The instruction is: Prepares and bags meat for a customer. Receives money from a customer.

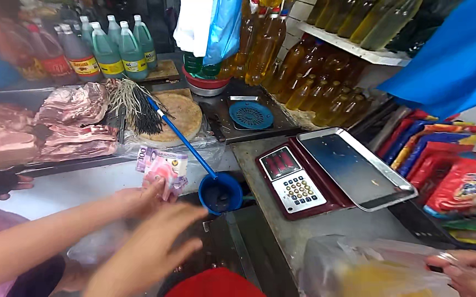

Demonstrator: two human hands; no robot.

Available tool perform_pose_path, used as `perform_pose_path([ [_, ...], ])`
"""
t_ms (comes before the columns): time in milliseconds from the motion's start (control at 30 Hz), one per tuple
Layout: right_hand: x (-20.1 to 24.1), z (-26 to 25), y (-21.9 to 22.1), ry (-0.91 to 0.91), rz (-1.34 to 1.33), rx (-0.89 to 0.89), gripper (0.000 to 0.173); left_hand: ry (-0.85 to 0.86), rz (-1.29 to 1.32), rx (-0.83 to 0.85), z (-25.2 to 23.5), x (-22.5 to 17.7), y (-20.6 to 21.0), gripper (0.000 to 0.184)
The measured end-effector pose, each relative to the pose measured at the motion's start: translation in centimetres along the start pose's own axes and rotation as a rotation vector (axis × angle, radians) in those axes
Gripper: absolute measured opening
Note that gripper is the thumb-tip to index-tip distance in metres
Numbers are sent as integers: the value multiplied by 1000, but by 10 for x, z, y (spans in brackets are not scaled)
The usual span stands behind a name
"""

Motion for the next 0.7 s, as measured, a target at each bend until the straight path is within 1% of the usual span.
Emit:
perform_pose_path([
  [67,21,-5,11,-53,102,67,15,12,-197,2,-27,9,-44,50],
  [100,30,-8,17,-87,142,91,16,-9,-248,45,-42,19,-57,59],
  [167,46,-10,32,-162,189,124,17,-142,-264,249,-63,42,-62,76],
  [200,54,-10,43,-197,193,130,17,-200,-255,371,-71,53,-59,81],
  [233,62,-11,53,-234,183,131,17,-252,-262,481,-77,63,-54,81],
  [267,69,-12,64,-276,169,129,18,-312,-291,574,-79,70,-50,75],
  [333,81,-18,84,-356,147,138,17,-375,-366,678,-77,78,-45,50],
  [367,86,-23,95,-391,139,149,16,-384,-405,701,-73,78,-46,38],
  [400,90,-29,107,-422,132,166,15,-386,-439,690,-69,74,-49,30],
  [467,101,-43,133,-476,124,223,15,-365,-474,556,-57,65,-54,24],
  [533,115,-58,161,-510,122,301,16,-442,-450,643,-53,70,-59,24],
  [567,121,-65,174,-516,132,345,17,-460,-421,660,-50,75,-60,22],
  [633,131,-76,201,-520,152,434,17,-455,-365,617,-40,84,-60,12],
  [700,139,-84,225,-516,167,508,16,-469,-305,583,-32,88,-59,10],
])
Point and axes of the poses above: each hand's wrist, its own z-axis away from the middle knuckle, its own y-axis out of the palm, x = y × z, the point moved 8 cm from there along -z, towards the middle knuckle, and after that the axes turned 6 degrees about y, right-handed, at the moved point
